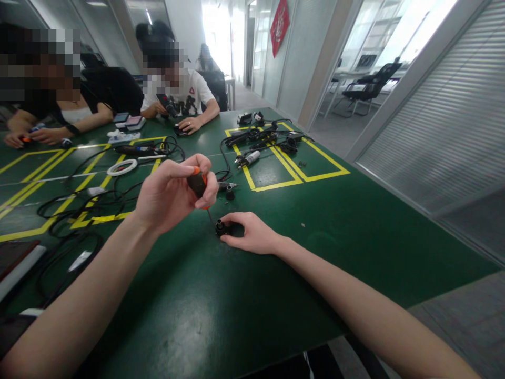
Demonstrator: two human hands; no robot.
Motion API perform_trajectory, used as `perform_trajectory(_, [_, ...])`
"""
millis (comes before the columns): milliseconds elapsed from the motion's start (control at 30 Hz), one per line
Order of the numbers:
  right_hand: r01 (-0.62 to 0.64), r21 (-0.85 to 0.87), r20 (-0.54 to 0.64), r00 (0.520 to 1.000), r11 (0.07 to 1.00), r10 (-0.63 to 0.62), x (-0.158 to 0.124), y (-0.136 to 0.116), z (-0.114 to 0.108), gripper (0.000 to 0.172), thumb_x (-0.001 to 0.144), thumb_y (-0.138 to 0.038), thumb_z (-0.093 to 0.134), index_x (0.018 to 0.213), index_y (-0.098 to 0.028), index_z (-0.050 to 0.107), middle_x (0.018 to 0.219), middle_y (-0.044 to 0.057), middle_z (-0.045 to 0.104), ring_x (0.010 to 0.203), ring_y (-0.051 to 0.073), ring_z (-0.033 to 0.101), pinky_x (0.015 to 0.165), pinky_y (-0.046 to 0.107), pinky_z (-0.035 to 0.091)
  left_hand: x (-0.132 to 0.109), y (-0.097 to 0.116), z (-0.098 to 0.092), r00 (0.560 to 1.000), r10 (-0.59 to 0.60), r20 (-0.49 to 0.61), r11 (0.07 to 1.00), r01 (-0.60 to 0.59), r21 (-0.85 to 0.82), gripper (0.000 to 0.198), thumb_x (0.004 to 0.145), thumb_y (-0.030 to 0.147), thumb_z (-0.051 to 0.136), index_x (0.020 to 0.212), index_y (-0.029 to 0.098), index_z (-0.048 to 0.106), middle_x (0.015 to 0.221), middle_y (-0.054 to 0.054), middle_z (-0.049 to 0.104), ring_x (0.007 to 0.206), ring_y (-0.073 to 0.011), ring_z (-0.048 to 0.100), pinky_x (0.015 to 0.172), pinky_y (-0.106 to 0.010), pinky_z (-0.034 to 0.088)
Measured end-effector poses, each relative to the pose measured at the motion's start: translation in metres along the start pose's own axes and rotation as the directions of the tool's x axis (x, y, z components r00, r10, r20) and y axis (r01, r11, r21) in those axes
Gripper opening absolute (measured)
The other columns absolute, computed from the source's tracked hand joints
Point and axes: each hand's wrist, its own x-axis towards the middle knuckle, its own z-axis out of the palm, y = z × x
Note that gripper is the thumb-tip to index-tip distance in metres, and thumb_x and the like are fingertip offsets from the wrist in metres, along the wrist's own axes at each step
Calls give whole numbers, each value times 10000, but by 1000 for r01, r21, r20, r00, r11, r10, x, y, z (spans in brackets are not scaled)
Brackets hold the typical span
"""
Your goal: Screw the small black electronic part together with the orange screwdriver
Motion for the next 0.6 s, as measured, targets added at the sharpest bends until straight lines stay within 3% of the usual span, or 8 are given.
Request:
perform_trajectory(100, [3,-18,-10,1000,1000,-4,0,-2,0,229,883,-269,720,1093,-180,720,1077,81,807,982,223,762,924,365,584,0,0,-1,1000,8,-23,1000,-8,-15,174,821,321,594,876,159,628,595,19,538,519,-98,453,544,-232,397])
perform_trajectory(233, [2,-58,-38,999,998,-4,1,-5,1,203,863,-258,730,1053,-186,721,1041,73,808,951,221,762,890,352,584,0,0,-5,999,17,-52,999,-16,28,245,838,329,651,865,100,737,697,-15,592,647,-107,557,622,-231,474])
perform_trajectory(400, [-9,-101,-77,997,995,1,0,-6,2,193,840,-246,731,1021,-180,720,1008,74,806,914,219,756,865,355,584,0,0,-6,999,34,-32,999,-33,28,188,787,245,788,759,130,642,970,-48,755,901,-164,719,865,-295,569])
perform_trajectory(433, [-15,-104,-79,997,994,6,0,-6,2,194,837,-247,732,1019,-182,720,1007,73,807,911,220,756,863,358,586,0,-1,-5,999,36,-25,999,-36,9,214,788,228,791,752,139,600,998,-46,766,906,-171,734,857,-304,576])
perform_trajectory(500, [-28,-105,-77,997,994,20,0,-6,2,202,834,-251,734,1025,-187,720,1017,77,808,917,226,758,867,370,589,-1,-2,-3,999,35,-9,999,-35,2,271,815,234,773,744,158,522,934,-33,771,756,-142,725,697,-252,553])
perform_trajectory(600, [-33,-112,-76,997,993,25,-1,-5,2,218,834,-264,740,1035,-182,718,1032,94,805,933,242,757,879,397,593,-2,0,1,999,32,-5,999,-32,40,284,869,321,729,760,177,511,657,17,666,464,-63,510,459,-183,340])
